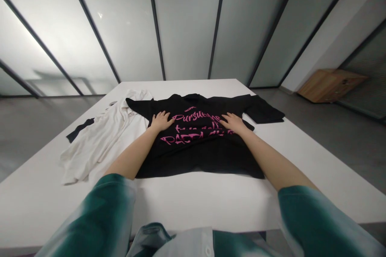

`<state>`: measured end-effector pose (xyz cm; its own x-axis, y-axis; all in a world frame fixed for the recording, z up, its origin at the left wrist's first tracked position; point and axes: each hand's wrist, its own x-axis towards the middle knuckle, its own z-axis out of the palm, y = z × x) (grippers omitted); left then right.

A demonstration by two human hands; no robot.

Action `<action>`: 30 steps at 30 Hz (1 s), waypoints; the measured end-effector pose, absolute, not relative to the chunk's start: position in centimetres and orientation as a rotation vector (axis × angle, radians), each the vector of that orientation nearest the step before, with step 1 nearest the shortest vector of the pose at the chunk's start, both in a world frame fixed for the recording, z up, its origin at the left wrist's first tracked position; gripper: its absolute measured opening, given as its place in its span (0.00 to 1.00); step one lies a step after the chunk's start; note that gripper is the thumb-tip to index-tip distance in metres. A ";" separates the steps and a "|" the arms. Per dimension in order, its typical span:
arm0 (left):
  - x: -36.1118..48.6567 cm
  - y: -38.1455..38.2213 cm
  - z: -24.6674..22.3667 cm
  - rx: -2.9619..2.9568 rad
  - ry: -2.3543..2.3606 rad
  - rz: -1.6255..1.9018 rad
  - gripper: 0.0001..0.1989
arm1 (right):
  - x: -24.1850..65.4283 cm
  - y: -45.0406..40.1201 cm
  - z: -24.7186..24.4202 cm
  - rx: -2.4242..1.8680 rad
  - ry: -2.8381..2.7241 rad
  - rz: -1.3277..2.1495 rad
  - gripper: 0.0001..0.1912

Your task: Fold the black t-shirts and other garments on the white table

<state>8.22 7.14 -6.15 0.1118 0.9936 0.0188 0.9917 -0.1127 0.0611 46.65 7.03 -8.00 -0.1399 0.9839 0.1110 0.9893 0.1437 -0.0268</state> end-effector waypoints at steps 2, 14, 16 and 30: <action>7.9 6.8 -6.1 2.271 2.101 0.097 0.36 | 46.6 6.9 -7.9 -1.997 -2.288 -0.078 0.29; 8.1 6.2 -5.5 2.171 2.148 0.035 0.37 | 46.8 5.7 -6.6 -2.172 -1.836 -0.107 0.28; 8.3 6.0 -5.2 2.155 2.170 0.040 0.37 | 46.9 5.6 -6.6 -2.210 -1.829 -0.102 0.30; 7.8 5.3 -3.5 2.246 2.380 0.125 0.30 | 46.2 4.7 -5.0 -2.328 -1.933 -0.164 0.30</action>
